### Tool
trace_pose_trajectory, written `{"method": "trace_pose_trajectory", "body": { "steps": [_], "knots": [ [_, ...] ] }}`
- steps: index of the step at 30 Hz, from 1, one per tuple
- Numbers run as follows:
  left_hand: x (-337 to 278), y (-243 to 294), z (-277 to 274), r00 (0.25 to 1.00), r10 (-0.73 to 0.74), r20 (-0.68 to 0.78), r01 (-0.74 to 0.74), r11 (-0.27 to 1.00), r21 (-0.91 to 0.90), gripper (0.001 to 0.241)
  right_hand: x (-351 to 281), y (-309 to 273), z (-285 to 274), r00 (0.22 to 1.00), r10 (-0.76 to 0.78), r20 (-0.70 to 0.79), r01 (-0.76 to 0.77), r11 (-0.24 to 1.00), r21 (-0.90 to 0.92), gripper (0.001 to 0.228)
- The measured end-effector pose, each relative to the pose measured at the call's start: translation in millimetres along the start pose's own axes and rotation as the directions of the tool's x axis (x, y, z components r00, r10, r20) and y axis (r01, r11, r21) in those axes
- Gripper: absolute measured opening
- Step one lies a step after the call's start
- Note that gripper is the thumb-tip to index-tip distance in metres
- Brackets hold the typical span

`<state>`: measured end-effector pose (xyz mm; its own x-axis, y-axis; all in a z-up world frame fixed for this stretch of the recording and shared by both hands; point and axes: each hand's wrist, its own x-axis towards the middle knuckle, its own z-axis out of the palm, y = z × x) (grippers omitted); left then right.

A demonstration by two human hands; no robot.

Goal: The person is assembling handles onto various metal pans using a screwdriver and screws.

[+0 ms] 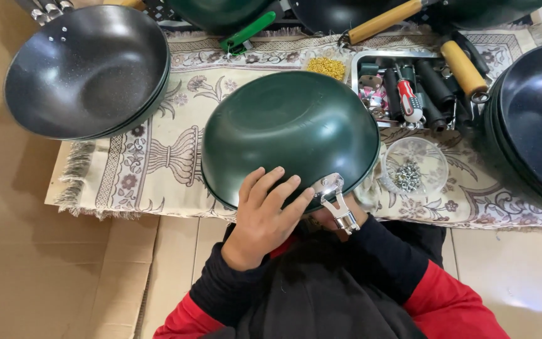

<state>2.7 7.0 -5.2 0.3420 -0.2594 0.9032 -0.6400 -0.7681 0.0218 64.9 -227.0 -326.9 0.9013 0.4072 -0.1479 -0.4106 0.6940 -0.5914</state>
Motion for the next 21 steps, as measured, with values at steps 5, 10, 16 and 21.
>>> {"method": "trace_pose_trajectory", "body": {
  "steps": [5, 10, 16, 21],
  "knots": [
    [3, 1, -2, 1.0, 0.01, -0.004, -0.01, 1.0, 0.004, 0.023, 7, 5, -13, 1.0, 0.015, 0.013, -0.016, 0.999, 0.04, 0.047],
    [-4, -4, -1, 1.0, 0.004, 0.021, -0.004, 1.0, 0.002, 0.026, 17, -22, 61, 0.999, 0.036, 0.022, -0.037, 0.997, 0.072, 0.048],
    [-5, -2, -2, 0.999, 0.003, 0.037, -0.004, 1.0, 0.02, 0.028, -51, -111, 212, 0.98, 0.037, 0.198, -0.004, 0.986, -0.167, 0.023],
    [-11, 4, 0, 0.998, 0.004, 0.066, -0.008, 0.999, 0.049, 0.026, -59, -106, 207, 0.953, 0.034, 0.302, -0.043, 0.999, 0.023, 0.053]
  ]
}}
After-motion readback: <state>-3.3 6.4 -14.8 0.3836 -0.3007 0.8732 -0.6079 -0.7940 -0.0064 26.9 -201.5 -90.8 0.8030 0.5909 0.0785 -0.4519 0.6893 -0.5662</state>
